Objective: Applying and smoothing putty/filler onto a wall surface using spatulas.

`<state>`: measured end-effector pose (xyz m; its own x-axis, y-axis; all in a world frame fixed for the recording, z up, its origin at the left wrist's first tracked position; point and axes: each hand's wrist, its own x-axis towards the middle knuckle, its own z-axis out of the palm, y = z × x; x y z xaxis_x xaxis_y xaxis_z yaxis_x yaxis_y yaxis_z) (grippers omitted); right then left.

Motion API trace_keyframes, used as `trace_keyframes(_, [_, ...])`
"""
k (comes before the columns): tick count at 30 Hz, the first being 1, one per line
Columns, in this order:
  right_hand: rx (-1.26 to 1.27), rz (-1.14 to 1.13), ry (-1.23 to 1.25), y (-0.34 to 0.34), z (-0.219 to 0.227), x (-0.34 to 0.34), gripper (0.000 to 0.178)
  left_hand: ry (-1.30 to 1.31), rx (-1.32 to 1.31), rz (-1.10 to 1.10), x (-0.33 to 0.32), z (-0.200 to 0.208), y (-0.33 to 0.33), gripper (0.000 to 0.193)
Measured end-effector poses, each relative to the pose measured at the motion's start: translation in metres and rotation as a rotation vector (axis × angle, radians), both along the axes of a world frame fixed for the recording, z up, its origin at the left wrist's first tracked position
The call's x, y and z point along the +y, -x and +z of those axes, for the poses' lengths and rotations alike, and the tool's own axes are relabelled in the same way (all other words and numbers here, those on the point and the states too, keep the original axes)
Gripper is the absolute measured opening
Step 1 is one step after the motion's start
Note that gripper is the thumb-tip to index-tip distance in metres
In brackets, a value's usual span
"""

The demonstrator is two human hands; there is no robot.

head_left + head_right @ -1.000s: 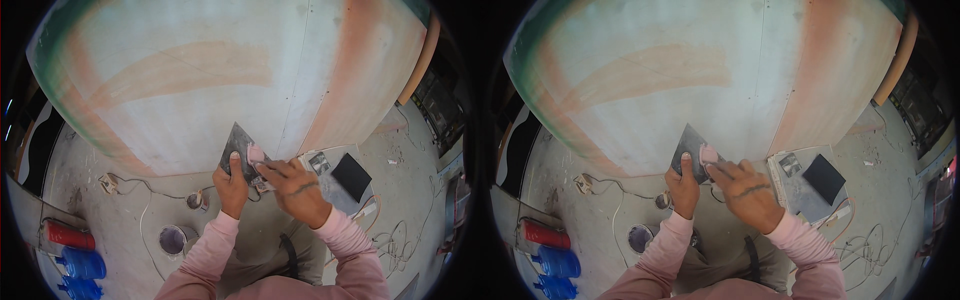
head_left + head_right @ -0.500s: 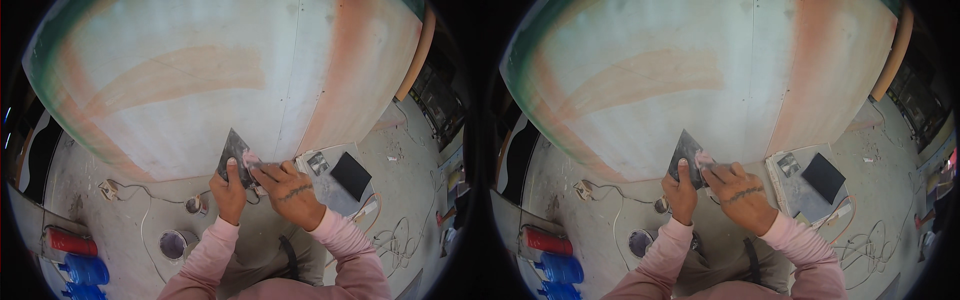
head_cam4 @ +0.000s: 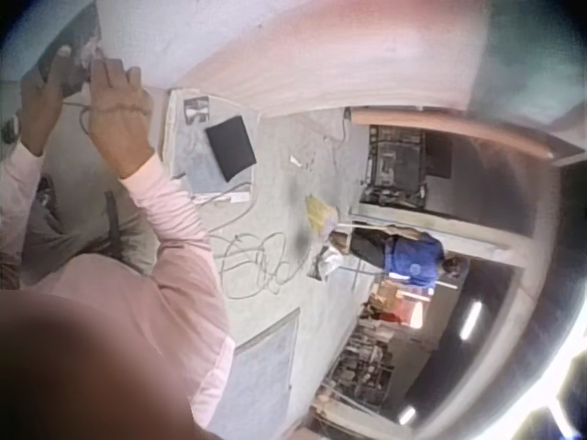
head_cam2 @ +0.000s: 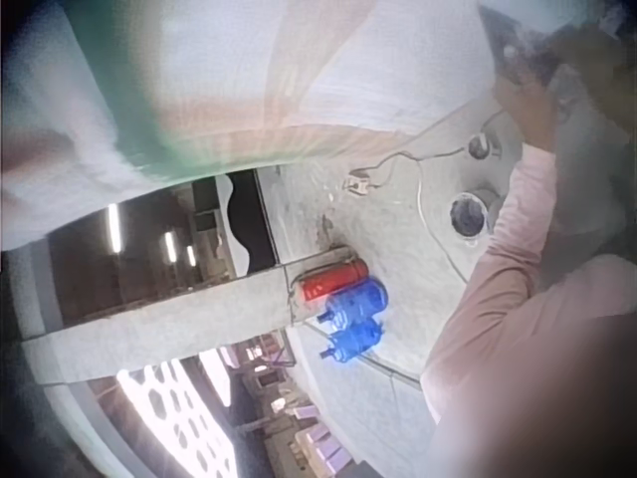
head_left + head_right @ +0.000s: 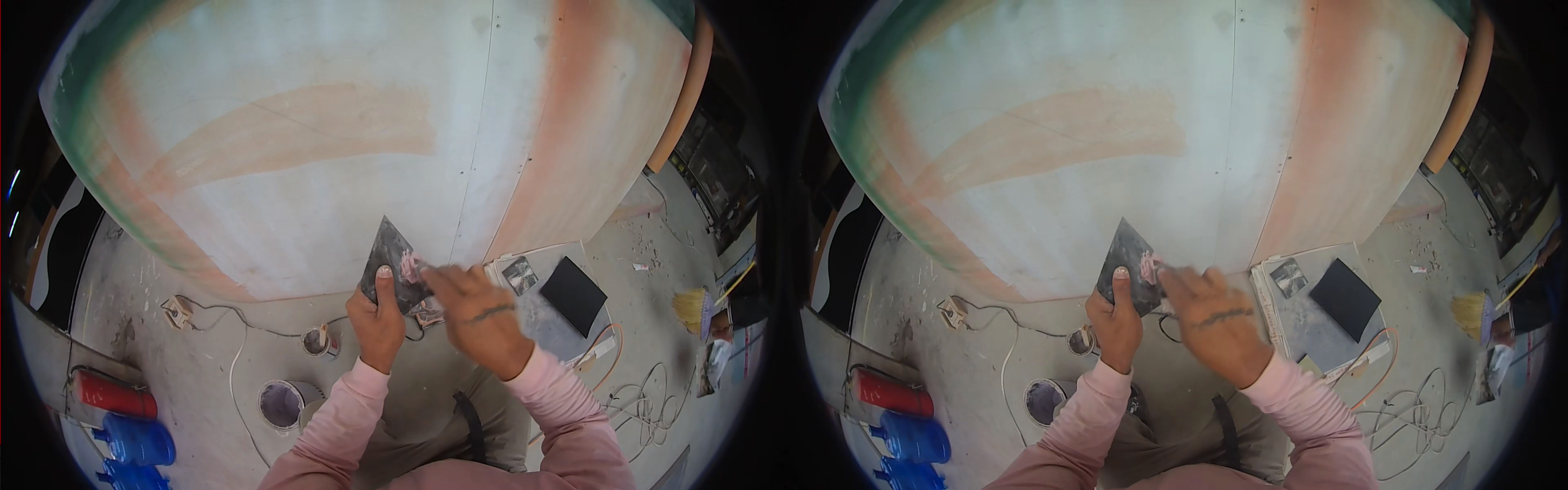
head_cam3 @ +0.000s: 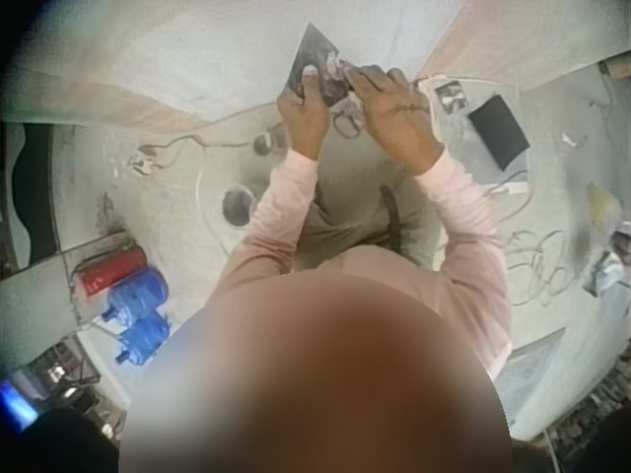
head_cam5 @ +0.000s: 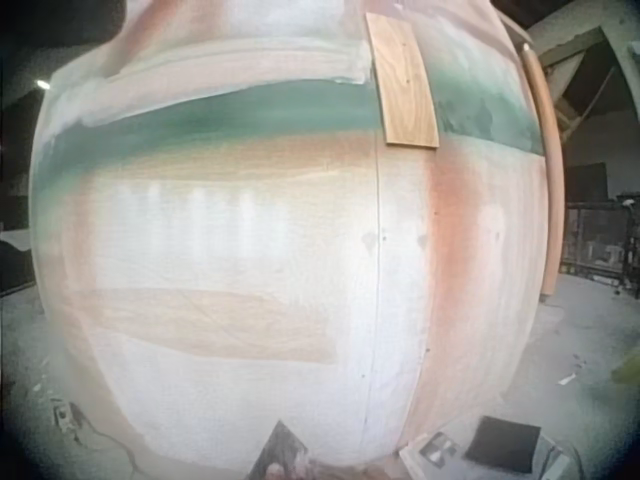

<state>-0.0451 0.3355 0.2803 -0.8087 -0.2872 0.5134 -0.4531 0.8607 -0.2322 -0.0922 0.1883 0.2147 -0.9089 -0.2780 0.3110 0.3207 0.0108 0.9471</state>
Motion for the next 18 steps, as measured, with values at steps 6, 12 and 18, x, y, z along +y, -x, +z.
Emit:
trace_keyframes(6, [-0.031, 0.023, 0.041, 0.006, 0.008, 0.006, 0.047, 0.107, -0.059, 0.023, -0.008, -0.006, 0.003, 0.034])
trace_keyframes(12, [-0.096, 0.010, 0.063, 0.003, 0.017, 0.007, 0.056, 0.050, -0.012, 0.013, -0.005, 0.000, 0.003, 0.037])
trace_keyframes(18, [-0.005, 0.072, -0.074, 0.009, 0.008, 0.013, 0.045, -0.024, -0.094, -0.063, -0.010, -0.011, 0.008, 0.035])
